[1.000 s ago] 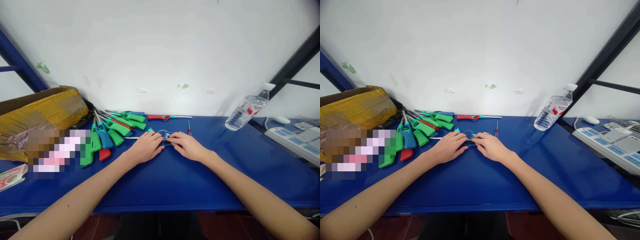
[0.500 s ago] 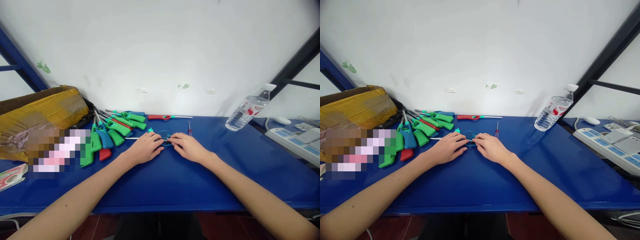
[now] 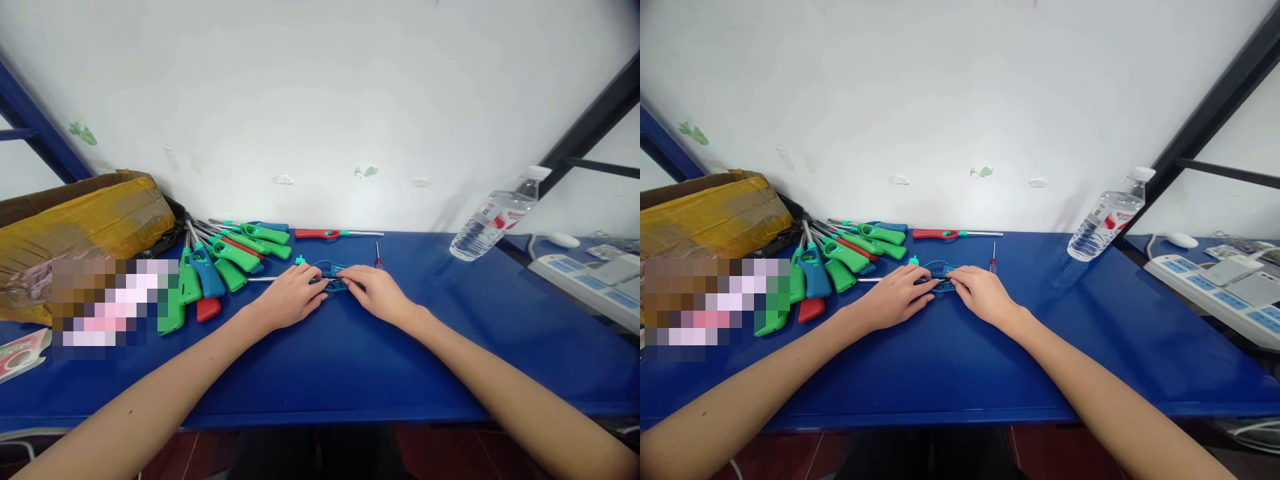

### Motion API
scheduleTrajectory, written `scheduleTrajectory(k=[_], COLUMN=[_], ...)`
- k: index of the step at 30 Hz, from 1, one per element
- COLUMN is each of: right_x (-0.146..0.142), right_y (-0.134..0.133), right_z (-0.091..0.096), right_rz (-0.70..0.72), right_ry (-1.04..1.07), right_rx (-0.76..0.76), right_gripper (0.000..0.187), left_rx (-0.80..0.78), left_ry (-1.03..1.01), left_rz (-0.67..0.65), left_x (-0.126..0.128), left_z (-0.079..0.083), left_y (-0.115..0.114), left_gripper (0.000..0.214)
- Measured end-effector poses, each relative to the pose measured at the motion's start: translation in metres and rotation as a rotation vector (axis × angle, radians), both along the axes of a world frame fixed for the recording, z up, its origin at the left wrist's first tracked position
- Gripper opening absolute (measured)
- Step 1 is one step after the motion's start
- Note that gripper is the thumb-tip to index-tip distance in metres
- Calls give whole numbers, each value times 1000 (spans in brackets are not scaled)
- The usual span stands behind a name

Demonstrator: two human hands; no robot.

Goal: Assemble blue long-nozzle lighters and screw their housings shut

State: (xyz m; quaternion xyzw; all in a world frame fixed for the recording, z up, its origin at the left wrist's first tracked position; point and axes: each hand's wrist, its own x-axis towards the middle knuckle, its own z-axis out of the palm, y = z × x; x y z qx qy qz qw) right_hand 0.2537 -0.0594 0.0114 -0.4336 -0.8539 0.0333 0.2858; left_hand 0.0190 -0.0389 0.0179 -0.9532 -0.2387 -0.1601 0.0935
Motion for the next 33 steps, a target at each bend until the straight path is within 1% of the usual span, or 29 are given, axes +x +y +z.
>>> scheduleTrajectory(k=[6, 13, 19, 23, 26, 30, 33], right_x=[-2, -1, 1, 5, 9, 13, 14], right_y=[0, 3, 3, 3, 4, 4, 3], right_z=[1, -2, 1, 6, 11, 16, 18], right_rz=[-48, -47, -9, 32, 80, 125, 141], right_ry=[-1, 18, 36, -6, -38, -59, -71], right_rx=[-6, -25, -25, -19, -44, -78, -66], right_gripper=[27, 26, 25, 24, 25, 26, 25], left_rx=[-24, -44, -71, -105, -121, -124, -127], left_ry=[1, -9, -47, -72, -76, -73, -74], left_rz=[11, 22, 16, 43, 66, 72, 74], left_x=[2, 4, 5, 7, 9, 10, 10], left_z=[1, 0, -1, 0, 0, 1, 1], left_y=[0, -1, 0, -2, -3, -4, -4], left_gripper=[33, 34, 32, 30, 29, 29, 28])
